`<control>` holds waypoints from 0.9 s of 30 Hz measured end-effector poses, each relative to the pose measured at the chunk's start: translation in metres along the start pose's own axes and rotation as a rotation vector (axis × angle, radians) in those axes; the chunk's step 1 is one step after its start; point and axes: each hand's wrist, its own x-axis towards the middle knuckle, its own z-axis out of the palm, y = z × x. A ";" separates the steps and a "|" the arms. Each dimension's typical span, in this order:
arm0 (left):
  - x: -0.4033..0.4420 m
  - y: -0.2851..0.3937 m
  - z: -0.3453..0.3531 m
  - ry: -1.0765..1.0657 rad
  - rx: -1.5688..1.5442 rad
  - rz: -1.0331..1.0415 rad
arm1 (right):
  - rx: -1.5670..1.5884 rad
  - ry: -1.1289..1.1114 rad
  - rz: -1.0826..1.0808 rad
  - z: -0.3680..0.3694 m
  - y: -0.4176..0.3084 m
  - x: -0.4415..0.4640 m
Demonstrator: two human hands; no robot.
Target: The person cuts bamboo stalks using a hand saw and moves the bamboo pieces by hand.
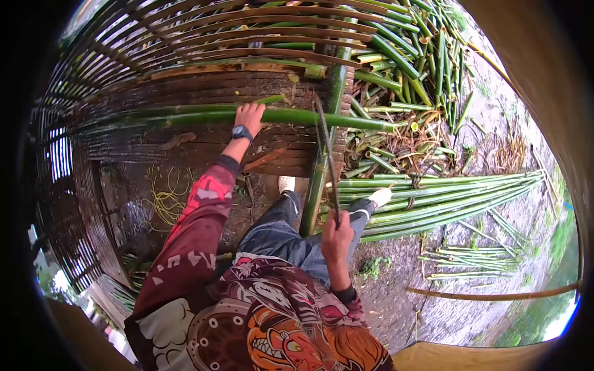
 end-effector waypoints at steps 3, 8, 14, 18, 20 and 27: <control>-0.017 0.009 -0.009 -0.003 0.030 0.000 | -0.155 0.059 -0.104 0.026 -0.026 0.016; -0.021 0.012 -0.007 0.059 0.031 -0.017 | -0.121 0.077 -0.046 0.051 -0.019 0.029; -0.022 0.012 -0.001 0.083 0.016 -0.022 | -0.061 0.066 0.021 0.054 -0.021 0.026; -0.022 0.009 0.002 0.041 0.045 -0.002 | -0.118 0.109 -0.069 0.073 -0.001 0.061; -0.023 0.012 -0.004 -0.007 0.049 -0.014 | -0.077 0.082 -0.076 0.063 -0.001 0.059; -0.075 0.107 0.023 -0.087 -0.058 0.110 | -0.031 0.127 -0.060 -0.032 0.035 -0.023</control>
